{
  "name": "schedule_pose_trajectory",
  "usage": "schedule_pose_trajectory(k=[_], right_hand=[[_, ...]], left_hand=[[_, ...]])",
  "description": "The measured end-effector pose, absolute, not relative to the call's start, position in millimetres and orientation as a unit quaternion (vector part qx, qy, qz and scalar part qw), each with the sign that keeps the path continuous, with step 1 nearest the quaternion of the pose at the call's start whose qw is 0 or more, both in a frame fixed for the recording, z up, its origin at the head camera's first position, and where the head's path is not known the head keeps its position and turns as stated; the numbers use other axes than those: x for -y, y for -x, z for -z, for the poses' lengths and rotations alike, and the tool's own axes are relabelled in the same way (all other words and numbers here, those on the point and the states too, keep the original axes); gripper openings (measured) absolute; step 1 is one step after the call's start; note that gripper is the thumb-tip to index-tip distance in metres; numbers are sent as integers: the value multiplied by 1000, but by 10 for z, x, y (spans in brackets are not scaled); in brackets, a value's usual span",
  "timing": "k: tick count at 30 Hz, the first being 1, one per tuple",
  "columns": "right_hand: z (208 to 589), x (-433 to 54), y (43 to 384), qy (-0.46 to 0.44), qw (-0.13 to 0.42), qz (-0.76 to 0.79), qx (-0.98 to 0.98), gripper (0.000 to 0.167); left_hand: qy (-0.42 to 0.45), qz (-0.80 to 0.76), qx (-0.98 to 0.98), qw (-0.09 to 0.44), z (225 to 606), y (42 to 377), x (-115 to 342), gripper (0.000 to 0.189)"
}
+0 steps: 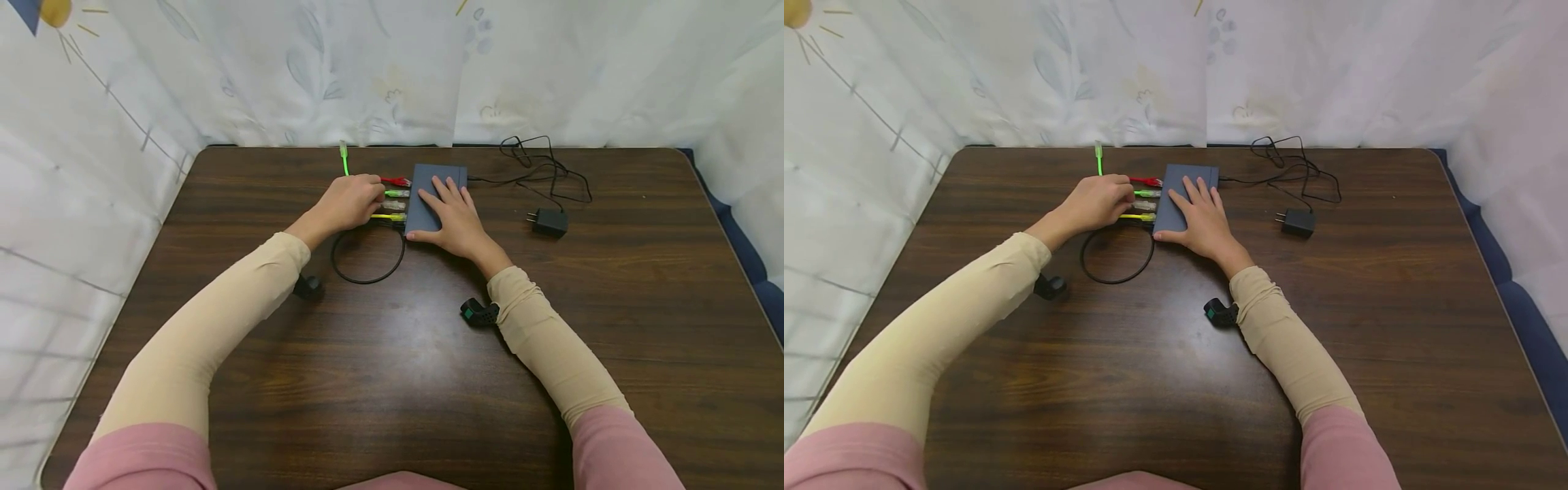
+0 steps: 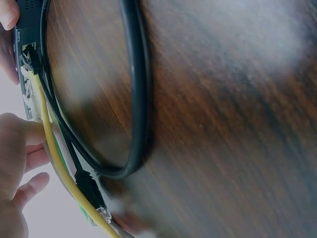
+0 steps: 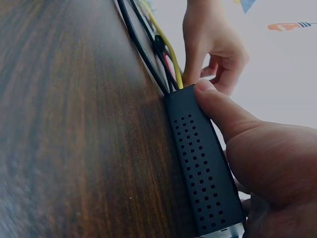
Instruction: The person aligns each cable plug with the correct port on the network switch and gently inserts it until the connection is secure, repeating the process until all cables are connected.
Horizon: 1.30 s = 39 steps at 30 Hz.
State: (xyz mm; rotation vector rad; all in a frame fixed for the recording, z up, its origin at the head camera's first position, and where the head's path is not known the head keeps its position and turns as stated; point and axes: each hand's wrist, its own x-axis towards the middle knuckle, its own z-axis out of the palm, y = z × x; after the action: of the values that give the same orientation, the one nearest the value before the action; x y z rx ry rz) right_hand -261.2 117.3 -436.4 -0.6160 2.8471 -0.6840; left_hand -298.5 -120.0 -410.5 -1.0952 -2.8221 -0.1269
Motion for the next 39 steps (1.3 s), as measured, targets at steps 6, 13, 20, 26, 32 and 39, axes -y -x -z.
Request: schedule_pose_trajectory(k=[6,13,20,26,32,39], right_hand=[[4372,-1176,2610,203,74,231,-949,91],[4364,-1180,2612,208,72,248,-944,90],[4369,-1180,2614,209,70,251,-943,90],[4383,-1175,2618,212,68,253,-941,90],[4385,-1176,2620,211,68,253,-942,90],[4381,-1180,2619,213,70,252,-941,90]], left_hand=[[367,44,927,56,4108,2984,1168,11],[371,47,926,55,4099,2973,1139,10],[362,48,930,49,4113,2997,1128,12],[356,52,932,49,4124,3012,1133,13],[359,60,930,45,4129,3004,1146,11],[358,58,930,61,4156,3006,1150,9]])
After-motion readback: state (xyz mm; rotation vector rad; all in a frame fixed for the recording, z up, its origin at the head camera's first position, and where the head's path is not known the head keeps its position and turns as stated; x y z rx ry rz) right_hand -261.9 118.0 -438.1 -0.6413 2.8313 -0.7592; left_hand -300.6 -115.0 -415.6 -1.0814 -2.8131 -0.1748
